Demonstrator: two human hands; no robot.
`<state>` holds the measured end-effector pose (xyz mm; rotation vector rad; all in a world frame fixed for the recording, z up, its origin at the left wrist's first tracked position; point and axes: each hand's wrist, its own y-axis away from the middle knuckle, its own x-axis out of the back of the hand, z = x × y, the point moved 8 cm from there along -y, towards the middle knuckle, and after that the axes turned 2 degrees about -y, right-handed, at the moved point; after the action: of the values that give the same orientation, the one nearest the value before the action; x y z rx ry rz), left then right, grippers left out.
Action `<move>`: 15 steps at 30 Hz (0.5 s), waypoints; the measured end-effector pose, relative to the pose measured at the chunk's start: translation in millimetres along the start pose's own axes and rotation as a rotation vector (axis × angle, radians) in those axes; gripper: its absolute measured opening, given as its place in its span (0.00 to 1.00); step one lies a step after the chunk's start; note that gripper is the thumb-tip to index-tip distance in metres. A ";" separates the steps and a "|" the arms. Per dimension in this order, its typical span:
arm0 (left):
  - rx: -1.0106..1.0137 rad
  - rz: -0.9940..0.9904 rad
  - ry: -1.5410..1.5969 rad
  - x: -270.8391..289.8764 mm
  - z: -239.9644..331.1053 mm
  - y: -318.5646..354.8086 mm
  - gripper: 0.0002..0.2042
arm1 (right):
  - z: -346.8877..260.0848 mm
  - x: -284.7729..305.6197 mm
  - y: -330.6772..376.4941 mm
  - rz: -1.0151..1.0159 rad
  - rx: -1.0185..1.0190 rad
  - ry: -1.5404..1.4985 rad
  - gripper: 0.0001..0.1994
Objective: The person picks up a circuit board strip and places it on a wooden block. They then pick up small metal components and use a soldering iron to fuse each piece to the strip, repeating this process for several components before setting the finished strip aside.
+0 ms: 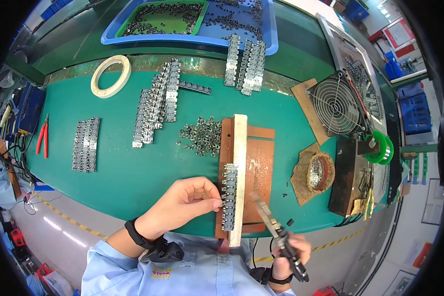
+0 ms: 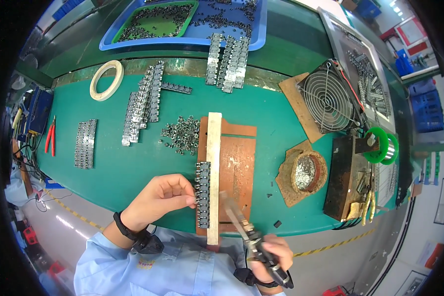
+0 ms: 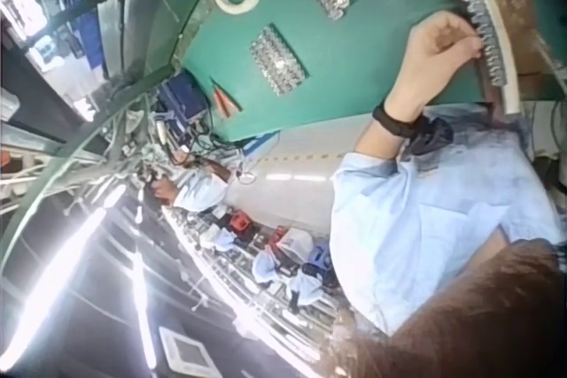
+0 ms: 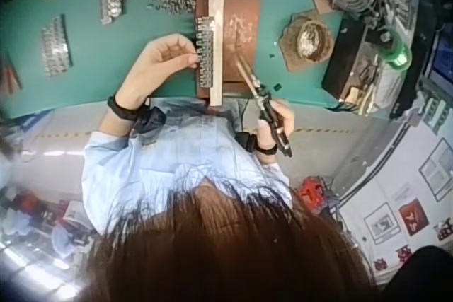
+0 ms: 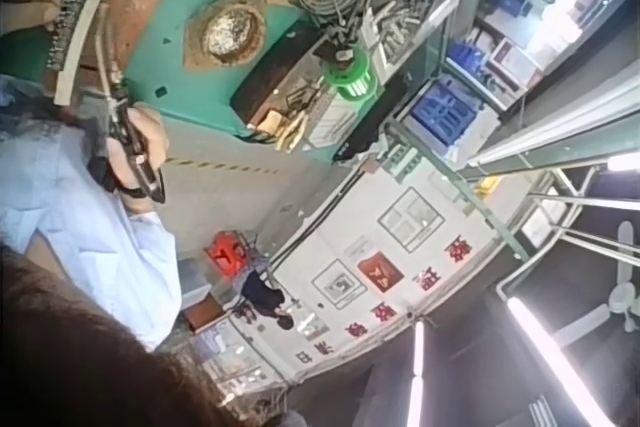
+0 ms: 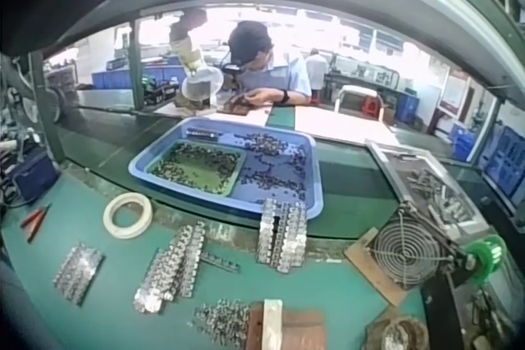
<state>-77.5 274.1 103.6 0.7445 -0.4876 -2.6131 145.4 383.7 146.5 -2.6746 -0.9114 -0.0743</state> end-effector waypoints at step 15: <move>-0.040 0.060 0.088 1.8 2.4 1.2 0.04 | 7.2 31.9 -12.8 0.458 -0.093 0.142 0.23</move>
<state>-79.9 272.8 105.3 0.8152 -0.4238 -2.5149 162.7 414.2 148.0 -2.8475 -0.2462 -0.2029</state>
